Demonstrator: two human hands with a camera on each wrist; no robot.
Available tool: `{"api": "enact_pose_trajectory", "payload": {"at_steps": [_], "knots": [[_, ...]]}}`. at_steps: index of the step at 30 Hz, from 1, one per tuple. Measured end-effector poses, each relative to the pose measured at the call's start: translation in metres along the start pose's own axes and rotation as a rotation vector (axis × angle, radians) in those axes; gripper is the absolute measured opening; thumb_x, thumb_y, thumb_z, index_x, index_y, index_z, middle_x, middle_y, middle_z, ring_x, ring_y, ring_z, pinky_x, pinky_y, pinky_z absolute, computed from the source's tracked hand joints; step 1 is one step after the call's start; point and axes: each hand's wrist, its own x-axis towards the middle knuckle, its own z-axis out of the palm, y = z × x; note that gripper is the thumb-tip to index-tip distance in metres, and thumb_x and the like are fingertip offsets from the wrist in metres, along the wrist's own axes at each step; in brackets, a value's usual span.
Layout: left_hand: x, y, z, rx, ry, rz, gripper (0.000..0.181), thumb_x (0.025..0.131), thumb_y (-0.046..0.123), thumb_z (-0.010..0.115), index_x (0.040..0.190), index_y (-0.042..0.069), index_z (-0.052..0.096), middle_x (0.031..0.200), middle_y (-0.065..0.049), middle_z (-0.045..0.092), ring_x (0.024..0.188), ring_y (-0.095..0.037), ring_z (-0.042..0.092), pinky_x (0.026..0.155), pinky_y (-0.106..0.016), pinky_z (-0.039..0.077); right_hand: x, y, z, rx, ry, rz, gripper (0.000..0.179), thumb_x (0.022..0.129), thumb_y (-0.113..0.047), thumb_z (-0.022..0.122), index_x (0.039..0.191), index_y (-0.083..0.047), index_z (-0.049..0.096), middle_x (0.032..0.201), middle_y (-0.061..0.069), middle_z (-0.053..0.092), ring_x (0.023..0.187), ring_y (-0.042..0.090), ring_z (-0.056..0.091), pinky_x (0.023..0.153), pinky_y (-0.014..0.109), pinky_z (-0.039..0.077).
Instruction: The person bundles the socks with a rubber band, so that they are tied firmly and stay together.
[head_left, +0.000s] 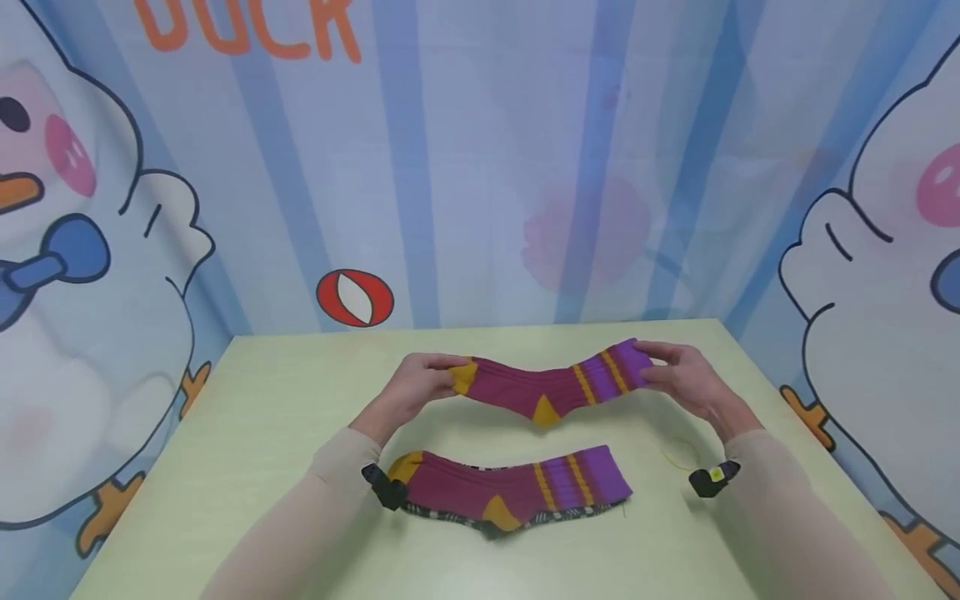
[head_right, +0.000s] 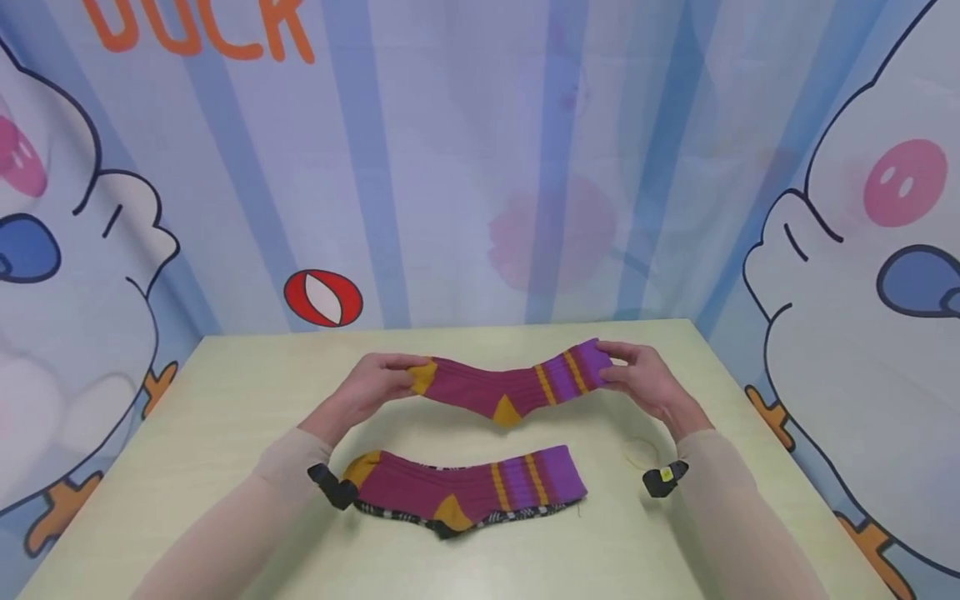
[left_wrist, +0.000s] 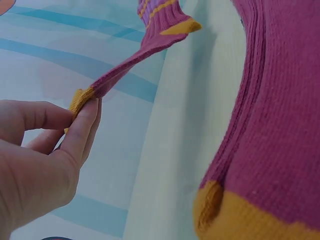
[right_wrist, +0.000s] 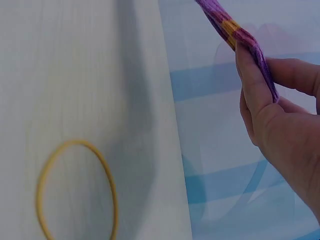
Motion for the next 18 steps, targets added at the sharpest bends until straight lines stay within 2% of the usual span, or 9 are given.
{"api": "enact_pose_trajectory", "payload": {"at_steps": [4, 12, 18], "knots": [[-0.010, -0.001, -0.003, -0.011, -0.009, 0.007, 0.035, 0.095, -0.005, 0.054, 0.127, -0.001, 0.067, 0.128, -0.019, 0.059, 0.106, -0.027, 0.062, 0.088, -0.034, 0.056, -0.008, 0.000, 0.010, -0.005, -0.015, -0.019, 0.060, 0.099, 0.002, 0.056, 0.151, 0.012, 0.029, 0.149, 0.031, 0.031, 0.104, 0.012, 0.061, 0.089, 0.027, 0.054], [-0.040, 0.006, -0.015, -0.066, -0.011, -0.001, 0.035, 0.096, -0.004, 0.056, 0.129, -0.002, 0.065, 0.128, -0.018, 0.059, 0.107, -0.027, 0.062, 0.088, -0.034, 0.056, -0.020, -0.004, 0.025, -0.029, -0.035, -0.021, 0.060, 0.099, -0.003, 0.058, 0.152, 0.009, 0.030, 0.148, 0.027, 0.035, 0.108, 0.013, 0.060, 0.091, 0.029, 0.053], [-0.058, 0.000, -0.025, -0.080, -0.033, -0.006, 0.036, 0.096, -0.003, 0.055, 0.132, -0.004, 0.061, 0.128, -0.017, 0.059, 0.106, -0.025, 0.061, 0.087, -0.033, 0.056, -0.034, -0.003, 0.035, -0.015, -0.042, -0.010, 0.059, 0.100, -0.004, 0.058, 0.151, 0.007, 0.033, 0.143, 0.022, 0.042, 0.106, 0.015, 0.062, 0.091, 0.029, 0.054]]}}
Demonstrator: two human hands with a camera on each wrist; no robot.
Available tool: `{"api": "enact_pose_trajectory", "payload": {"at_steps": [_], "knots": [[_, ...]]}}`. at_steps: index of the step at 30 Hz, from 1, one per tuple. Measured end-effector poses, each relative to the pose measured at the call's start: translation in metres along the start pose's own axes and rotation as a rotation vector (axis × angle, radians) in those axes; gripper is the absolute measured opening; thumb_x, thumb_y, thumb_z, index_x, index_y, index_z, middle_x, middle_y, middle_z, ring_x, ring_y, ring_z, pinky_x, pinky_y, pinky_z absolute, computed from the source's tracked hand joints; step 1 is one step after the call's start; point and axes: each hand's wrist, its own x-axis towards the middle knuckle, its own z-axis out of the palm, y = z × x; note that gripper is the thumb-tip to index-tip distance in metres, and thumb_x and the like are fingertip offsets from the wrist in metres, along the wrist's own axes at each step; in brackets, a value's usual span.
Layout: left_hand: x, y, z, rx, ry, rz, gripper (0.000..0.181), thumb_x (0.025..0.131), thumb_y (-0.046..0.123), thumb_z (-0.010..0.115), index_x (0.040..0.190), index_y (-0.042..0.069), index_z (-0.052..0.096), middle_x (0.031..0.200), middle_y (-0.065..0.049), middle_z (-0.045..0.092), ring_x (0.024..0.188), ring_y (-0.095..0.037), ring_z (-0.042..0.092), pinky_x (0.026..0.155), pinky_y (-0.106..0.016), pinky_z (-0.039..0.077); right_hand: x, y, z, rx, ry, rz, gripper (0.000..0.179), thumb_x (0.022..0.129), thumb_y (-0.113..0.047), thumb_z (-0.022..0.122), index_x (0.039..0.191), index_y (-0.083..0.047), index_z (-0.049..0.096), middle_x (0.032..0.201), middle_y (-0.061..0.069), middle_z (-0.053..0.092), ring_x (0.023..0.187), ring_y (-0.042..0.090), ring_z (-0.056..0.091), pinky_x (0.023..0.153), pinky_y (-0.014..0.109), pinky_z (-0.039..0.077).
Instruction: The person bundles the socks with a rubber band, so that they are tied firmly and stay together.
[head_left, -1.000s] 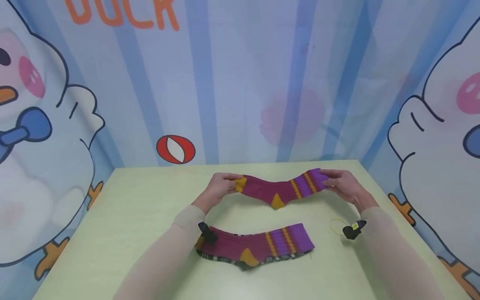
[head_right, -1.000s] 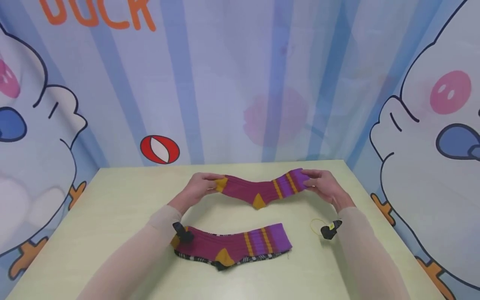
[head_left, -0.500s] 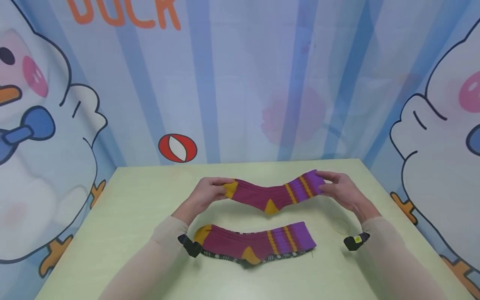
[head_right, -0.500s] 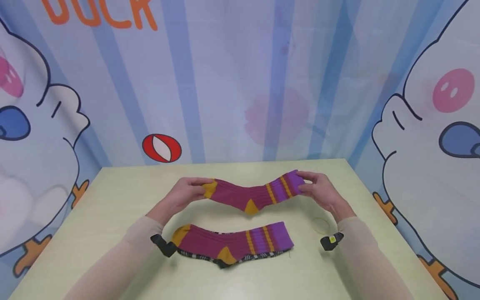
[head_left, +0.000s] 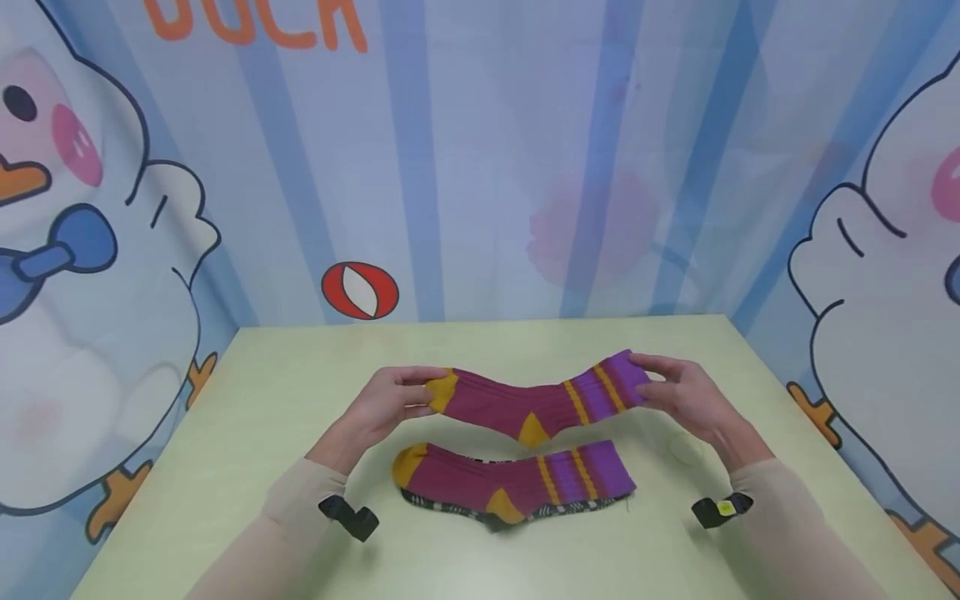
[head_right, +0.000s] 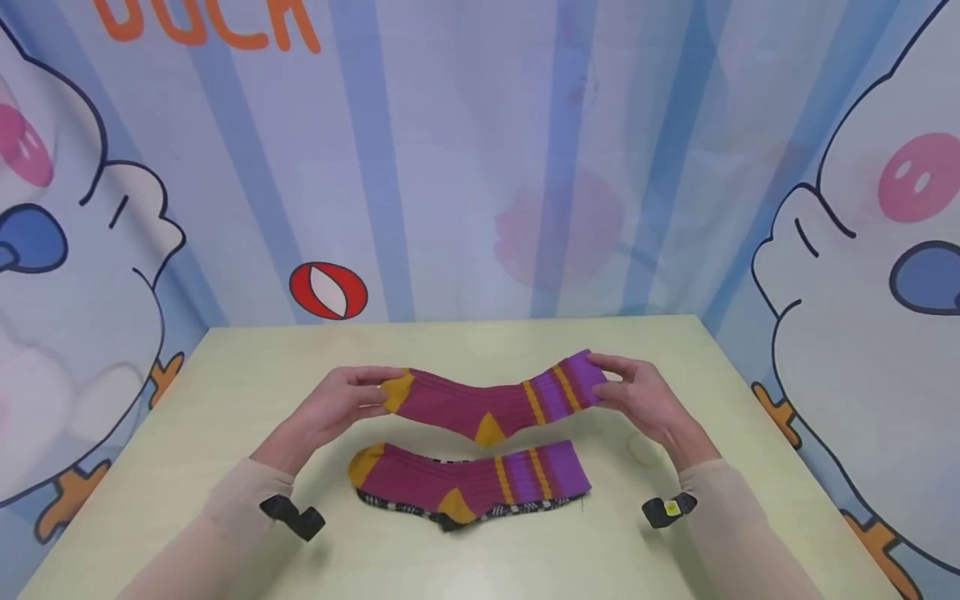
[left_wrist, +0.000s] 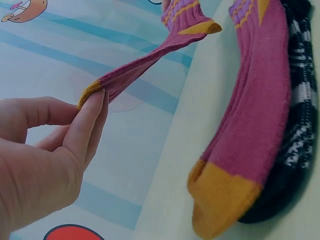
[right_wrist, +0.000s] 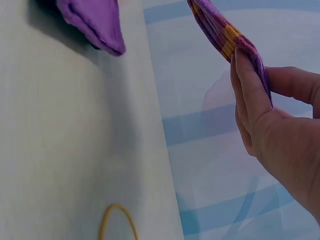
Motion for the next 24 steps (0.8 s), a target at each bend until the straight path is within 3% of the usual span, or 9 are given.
{"api": "enact_pose_trajectory", "payload": {"at_steps": [5, 13, 24], "knots": [[-0.011, -0.003, -0.006, -0.017, -0.017, -0.021, 0.037, 0.097, -0.004, 0.054, 0.134, -0.006, 0.059, 0.130, -0.017, 0.058, 0.106, -0.025, 0.062, 0.089, -0.033, 0.056, -0.011, 0.000, 0.007, 0.022, -0.008, 0.020, 0.060, 0.099, -0.004, 0.058, 0.151, 0.010, 0.031, 0.141, 0.020, 0.044, 0.106, 0.015, 0.061, 0.090, 0.030, 0.054], [-0.027, -0.002, -0.012, -0.027, -0.029, -0.040, 0.038, 0.097, -0.002, 0.054, 0.135, -0.005, 0.059, 0.131, -0.019, 0.055, 0.111, -0.029, 0.058, 0.091, -0.035, 0.055, -0.026, -0.002, 0.016, 0.066, -0.059, 0.004, 0.059, 0.098, 0.000, 0.059, 0.147, 0.017, 0.031, 0.128, 0.002, 0.057, 0.097, 0.013, 0.062, 0.089, 0.030, 0.055], [-0.046, -0.016, -0.022, -0.027, -0.118, -0.065, 0.038, 0.094, -0.002, 0.057, 0.133, -0.007, 0.060, 0.125, -0.013, 0.063, 0.103, -0.023, 0.063, 0.085, -0.029, 0.056, -0.041, -0.007, 0.024, 0.148, -0.173, 0.072, 0.051, 0.098, 0.000, 0.059, 0.144, 0.012, 0.042, 0.126, 0.005, 0.061, 0.107, 0.018, 0.064, 0.090, 0.037, 0.055]]}}
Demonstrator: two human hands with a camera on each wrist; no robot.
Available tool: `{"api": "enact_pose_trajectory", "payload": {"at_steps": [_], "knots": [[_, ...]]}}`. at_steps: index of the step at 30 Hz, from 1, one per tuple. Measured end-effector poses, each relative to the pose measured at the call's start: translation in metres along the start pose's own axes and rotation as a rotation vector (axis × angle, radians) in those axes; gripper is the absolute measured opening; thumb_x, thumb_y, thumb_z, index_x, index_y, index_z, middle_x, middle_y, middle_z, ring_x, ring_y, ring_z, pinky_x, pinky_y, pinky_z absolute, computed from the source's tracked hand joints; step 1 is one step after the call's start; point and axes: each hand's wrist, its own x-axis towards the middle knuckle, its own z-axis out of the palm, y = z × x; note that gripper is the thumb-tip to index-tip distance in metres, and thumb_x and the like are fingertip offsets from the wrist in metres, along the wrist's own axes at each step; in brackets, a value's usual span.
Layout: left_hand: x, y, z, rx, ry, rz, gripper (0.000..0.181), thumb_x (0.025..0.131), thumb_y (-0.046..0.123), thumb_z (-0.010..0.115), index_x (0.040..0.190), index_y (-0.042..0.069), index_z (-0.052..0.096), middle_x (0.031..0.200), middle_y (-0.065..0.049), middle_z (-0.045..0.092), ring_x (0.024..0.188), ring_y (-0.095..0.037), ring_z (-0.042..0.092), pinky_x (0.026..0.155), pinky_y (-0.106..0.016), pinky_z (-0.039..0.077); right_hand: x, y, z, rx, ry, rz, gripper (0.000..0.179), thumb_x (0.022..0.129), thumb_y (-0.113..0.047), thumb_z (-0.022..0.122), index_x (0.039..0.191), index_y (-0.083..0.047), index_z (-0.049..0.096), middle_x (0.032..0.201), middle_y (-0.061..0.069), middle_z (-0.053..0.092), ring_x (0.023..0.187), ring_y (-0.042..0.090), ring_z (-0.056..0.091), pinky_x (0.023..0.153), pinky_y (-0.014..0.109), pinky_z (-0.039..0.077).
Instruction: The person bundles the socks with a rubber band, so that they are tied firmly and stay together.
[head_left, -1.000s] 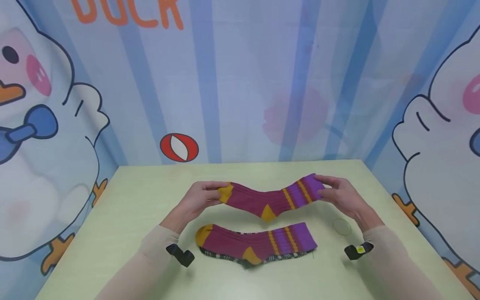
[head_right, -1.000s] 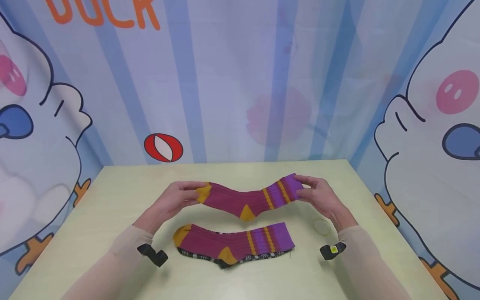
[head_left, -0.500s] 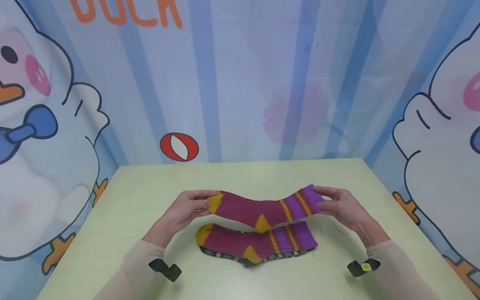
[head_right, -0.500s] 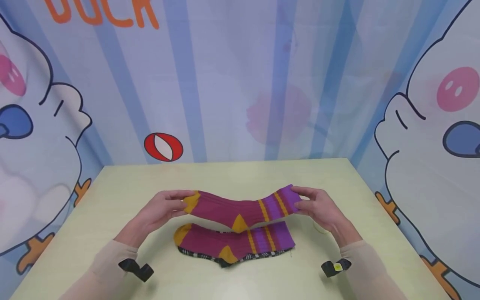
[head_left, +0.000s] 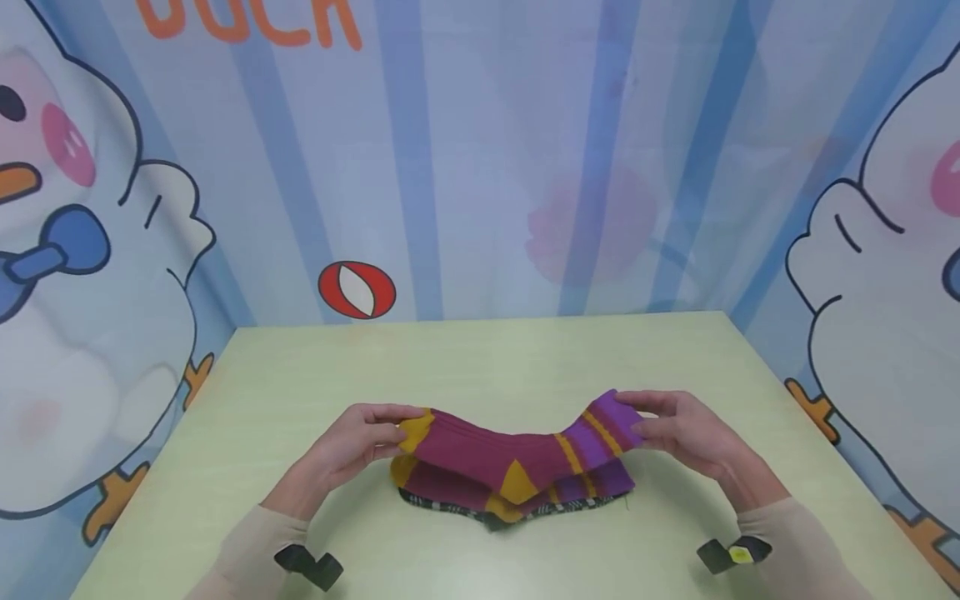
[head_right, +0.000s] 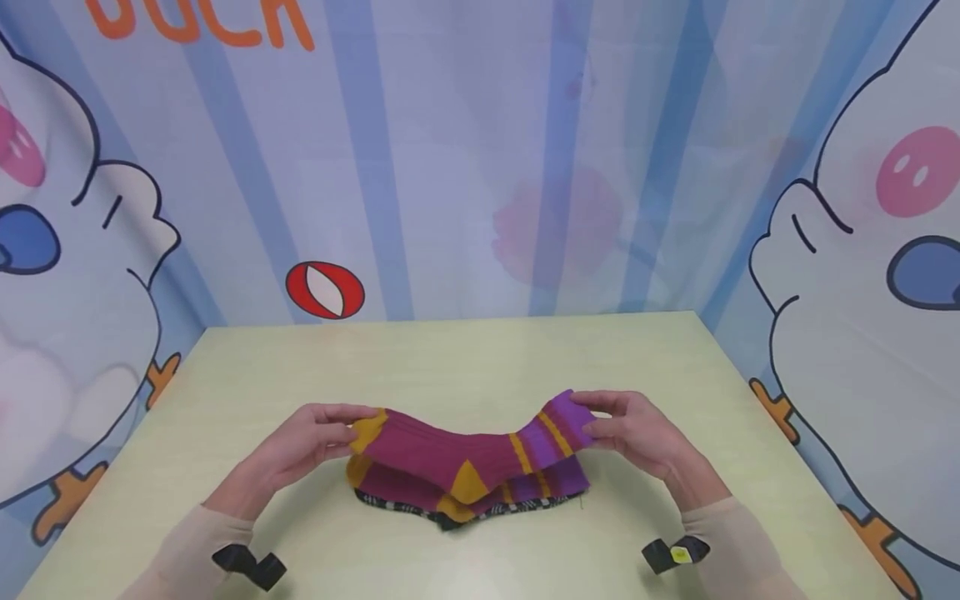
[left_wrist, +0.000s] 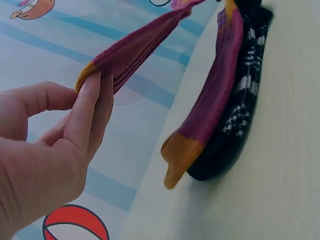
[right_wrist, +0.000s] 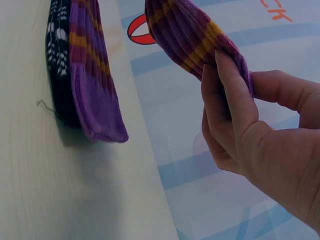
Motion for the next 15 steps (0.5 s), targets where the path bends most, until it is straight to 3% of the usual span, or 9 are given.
{"api": "enact_pose_trajectory", "payload": {"at_steps": [6, 15], "knots": [[-0.008, -0.009, -0.009, 0.025, -0.028, -0.016, 0.039, 0.093, -0.002, 0.058, 0.131, -0.009, 0.060, 0.124, -0.014, 0.063, 0.103, -0.024, 0.062, 0.084, -0.028, 0.056, -0.001, 0.004, 0.006, 0.028, -0.066, 0.021, 0.049, 0.098, 0.000, 0.058, 0.144, 0.009, 0.044, 0.130, 0.007, 0.059, 0.108, 0.019, 0.063, 0.091, 0.039, 0.055], [-0.003, -0.024, -0.019, 0.082, -0.031, -0.029, 0.038, 0.094, -0.002, 0.057, 0.130, -0.010, 0.060, 0.124, -0.016, 0.062, 0.104, -0.025, 0.062, 0.086, -0.031, 0.056, 0.008, 0.030, 0.015, -0.010, -0.034, 0.120, 0.056, 0.096, -0.001, 0.060, 0.145, 0.014, 0.038, 0.136, 0.020, 0.050, 0.108, 0.021, 0.060, 0.089, 0.034, 0.054]]}}
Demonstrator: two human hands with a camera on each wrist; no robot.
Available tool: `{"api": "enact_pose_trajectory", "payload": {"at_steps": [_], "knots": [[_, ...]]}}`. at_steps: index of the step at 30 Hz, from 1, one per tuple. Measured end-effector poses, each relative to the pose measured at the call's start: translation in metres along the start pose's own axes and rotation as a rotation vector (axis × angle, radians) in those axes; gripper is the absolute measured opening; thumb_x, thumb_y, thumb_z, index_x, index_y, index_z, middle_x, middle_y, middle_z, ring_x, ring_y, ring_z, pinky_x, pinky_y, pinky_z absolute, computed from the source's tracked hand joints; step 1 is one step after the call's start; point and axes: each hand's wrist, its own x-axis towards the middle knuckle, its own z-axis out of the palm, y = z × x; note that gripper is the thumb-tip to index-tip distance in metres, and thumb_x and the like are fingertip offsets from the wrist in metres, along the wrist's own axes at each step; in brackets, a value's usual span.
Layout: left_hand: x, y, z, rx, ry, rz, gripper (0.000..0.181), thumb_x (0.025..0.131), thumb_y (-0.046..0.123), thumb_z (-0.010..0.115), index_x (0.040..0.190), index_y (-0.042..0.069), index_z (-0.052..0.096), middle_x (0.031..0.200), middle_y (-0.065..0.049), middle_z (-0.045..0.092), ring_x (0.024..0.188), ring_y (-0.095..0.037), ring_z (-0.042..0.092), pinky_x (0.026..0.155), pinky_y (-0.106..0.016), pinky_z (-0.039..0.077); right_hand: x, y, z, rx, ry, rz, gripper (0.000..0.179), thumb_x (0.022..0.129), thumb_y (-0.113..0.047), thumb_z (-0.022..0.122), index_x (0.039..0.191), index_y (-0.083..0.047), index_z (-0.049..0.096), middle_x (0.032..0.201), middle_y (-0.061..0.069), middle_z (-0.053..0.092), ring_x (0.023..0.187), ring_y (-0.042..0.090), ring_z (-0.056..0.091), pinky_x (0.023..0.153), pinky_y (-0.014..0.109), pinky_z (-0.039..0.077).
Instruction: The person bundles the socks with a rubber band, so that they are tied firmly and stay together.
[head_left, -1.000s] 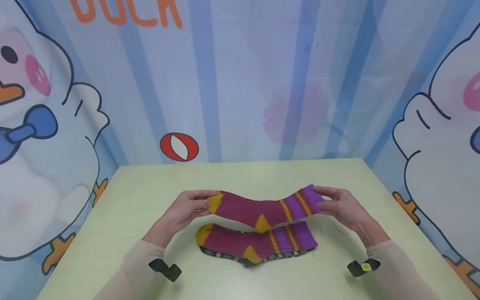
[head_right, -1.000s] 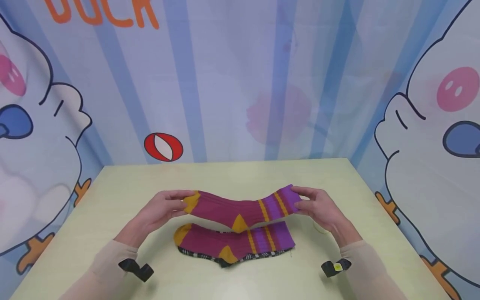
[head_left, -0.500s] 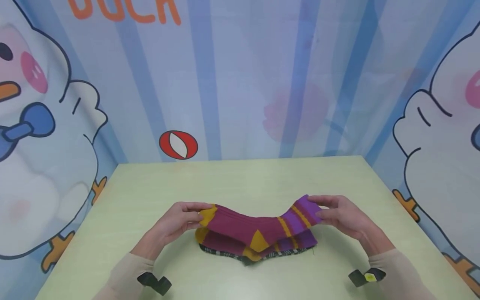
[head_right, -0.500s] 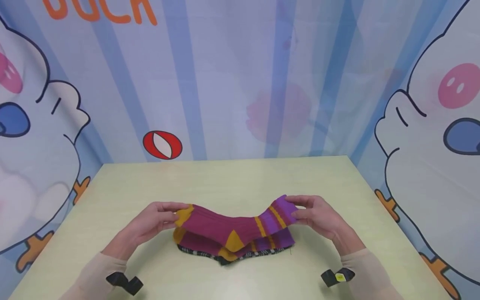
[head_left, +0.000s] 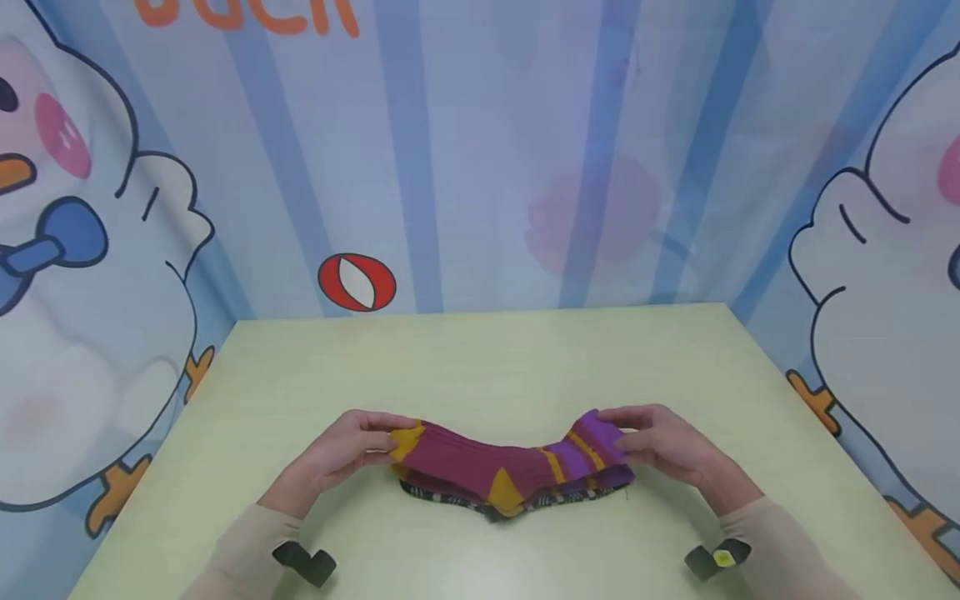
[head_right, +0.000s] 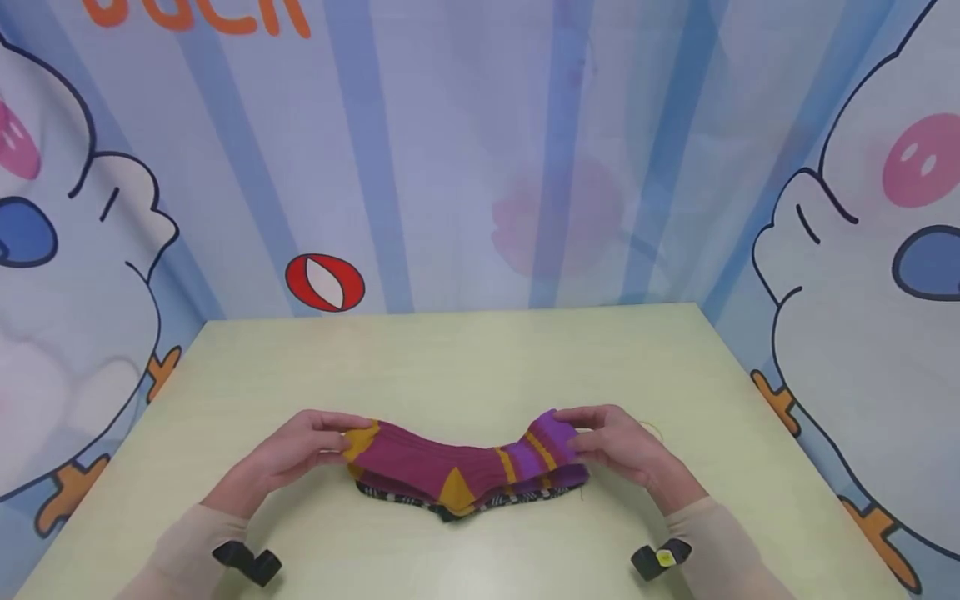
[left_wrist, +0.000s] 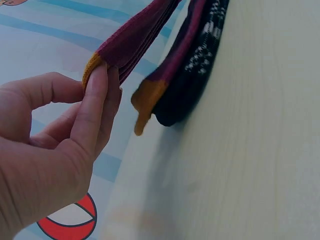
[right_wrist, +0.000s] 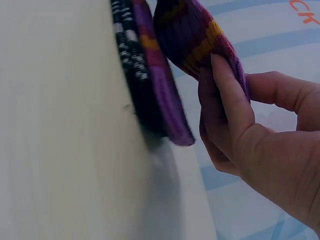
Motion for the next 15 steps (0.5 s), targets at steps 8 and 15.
{"api": "enact_pose_trajectory", "payload": {"at_steps": [8, 15], "knots": [[0.005, -0.011, -0.002, 0.019, -0.014, -0.018, 0.039, 0.092, -0.003, 0.056, 0.129, -0.009, 0.061, 0.128, -0.017, 0.061, 0.104, -0.023, 0.060, 0.087, -0.032, 0.055, 0.003, 0.009, 0.007, -0.120, 0.071, 0.049, 0.061, 0.087, 0.004, 0.060, 0.144, 0.014, 0.040, 0.147, 0.034, 0.035, 0.107, 0.028, 0.058, 0.085, 0.035, 0.056], [0.006, -0.011, 0.004, 0.059, -0.015, -0.012, 0.038, 0.091, -0.002, 0.058, 0.128, -0.010, 0.062, 0.131, -0.021, 0.058, 0.105, -0.025, 0.061, 0.088, -0.035, 0.056, 0.003, 0.008, 0.014, -0.354, 0.148, 0.046, 0.054, 0.084, 0.004, 0.064, 0.136, 0.010, 0.053, 0.135, 0.031, 0.050, 0.103, 0.031, 0.061, 0.080, 0.037, 0.057]]}}
